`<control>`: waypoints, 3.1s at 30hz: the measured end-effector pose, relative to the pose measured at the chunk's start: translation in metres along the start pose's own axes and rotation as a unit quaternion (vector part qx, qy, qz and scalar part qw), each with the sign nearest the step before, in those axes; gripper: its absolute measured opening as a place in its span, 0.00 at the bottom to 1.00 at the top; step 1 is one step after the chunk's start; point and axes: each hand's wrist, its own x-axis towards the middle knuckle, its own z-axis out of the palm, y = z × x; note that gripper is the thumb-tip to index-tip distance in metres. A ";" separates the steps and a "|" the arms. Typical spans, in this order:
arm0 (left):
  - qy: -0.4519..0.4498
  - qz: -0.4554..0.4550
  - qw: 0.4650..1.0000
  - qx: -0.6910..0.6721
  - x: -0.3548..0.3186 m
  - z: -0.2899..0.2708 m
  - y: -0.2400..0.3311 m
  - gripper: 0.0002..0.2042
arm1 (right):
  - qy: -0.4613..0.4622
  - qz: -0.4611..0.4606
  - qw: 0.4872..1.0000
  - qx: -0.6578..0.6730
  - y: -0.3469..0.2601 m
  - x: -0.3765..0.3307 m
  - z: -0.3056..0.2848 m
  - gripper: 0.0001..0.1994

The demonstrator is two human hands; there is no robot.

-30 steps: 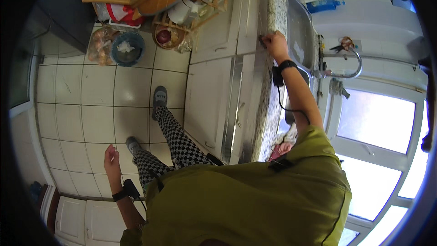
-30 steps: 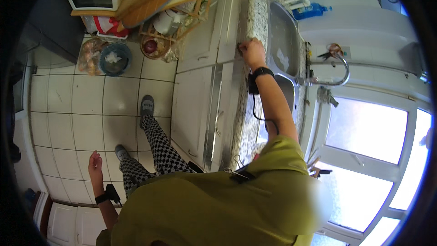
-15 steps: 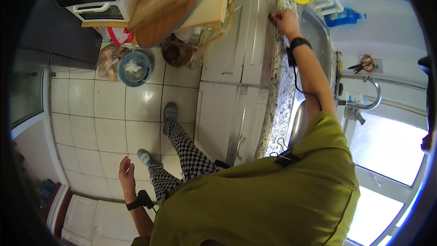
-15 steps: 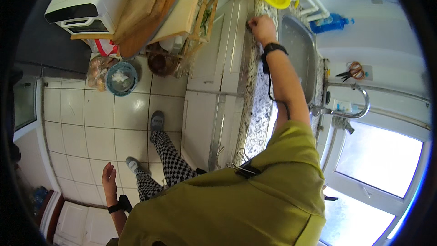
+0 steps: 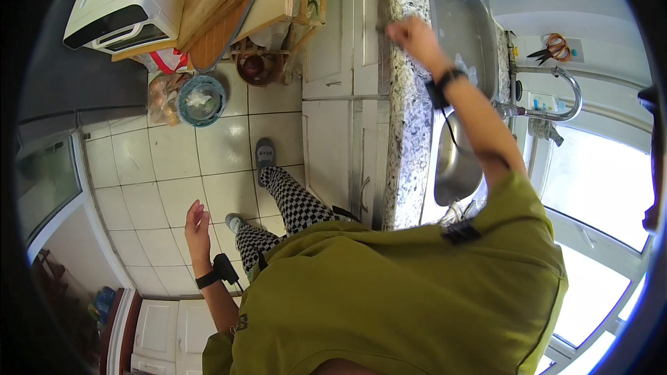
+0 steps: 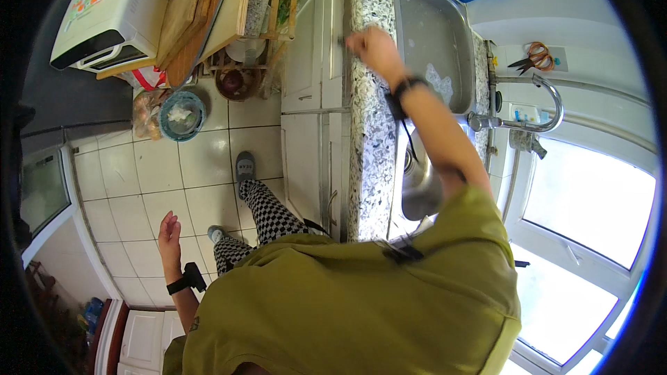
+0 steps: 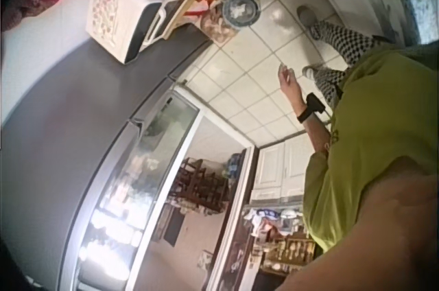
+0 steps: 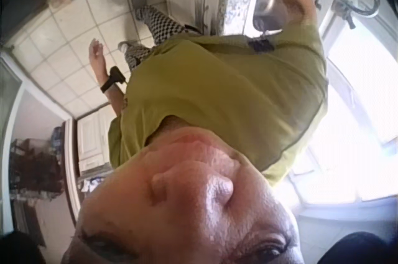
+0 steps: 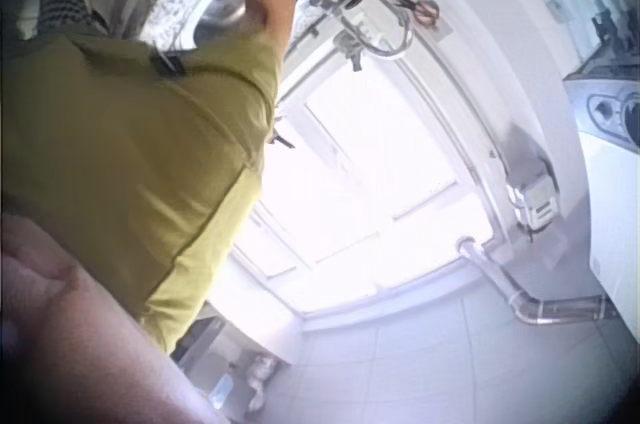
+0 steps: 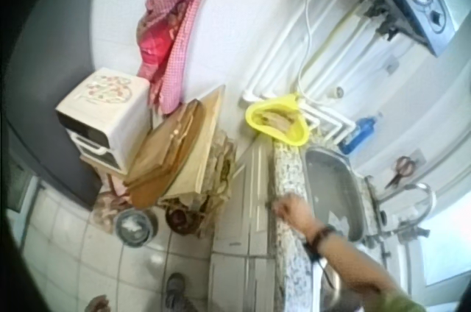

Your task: The person scrubs and rinses a cloth in the sink, then wipes the granite countertop and sink area with the cloth and a sponge. They repeatedly rinse the cloth and continue wiping different sections of the counter and sink before drying their hands with a paper towel.

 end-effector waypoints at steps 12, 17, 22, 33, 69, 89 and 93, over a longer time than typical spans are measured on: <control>0.016 -0.015 1.000 -0.005 -0.011 -0.021 -0.009 0.18 | 0.046 0.034 0.998 0.034 -0.006 -0.168 -0.008 0.05; -0.027 -0.007 0.998 0.057 -0.004 -0.007 0.012 0.18 | 0.131 0.015 0.988 -0.084 0.071 0.021 -0.009 0.05; -0.083 0.039 0.991 0.094 0.009 -0.007 0.029 0.19 | 0.172 0.091 0.979 -0.066 0.058 -0.008 0.007 0.06; -0.263 0.166 0.939 0.144 0.038 -0.002 0.066 0.20 | 0.230 0.293 0.927 0.055 -0.103 -0.438 0.091 0.09; -0.412 0.236 0.835 0.277 -0.264 0.072 -0.078 0.21 | 0.611 0.350 0.451 0.549 -0.159 -0.900 0.113 0.17; -0.452 0.363 0.770 0.268 -0.181 0.076 0.049 0.22 | 0.433 0.030 0.126 0.892 -0.195 -0.620 0.102 0.12; -0.407 0.374 0.790 0.264 -0.147 0.041 0.069 0.22 | 0.401 0.067 0.164 0.899 -0.183 -0.557 0.071 0.09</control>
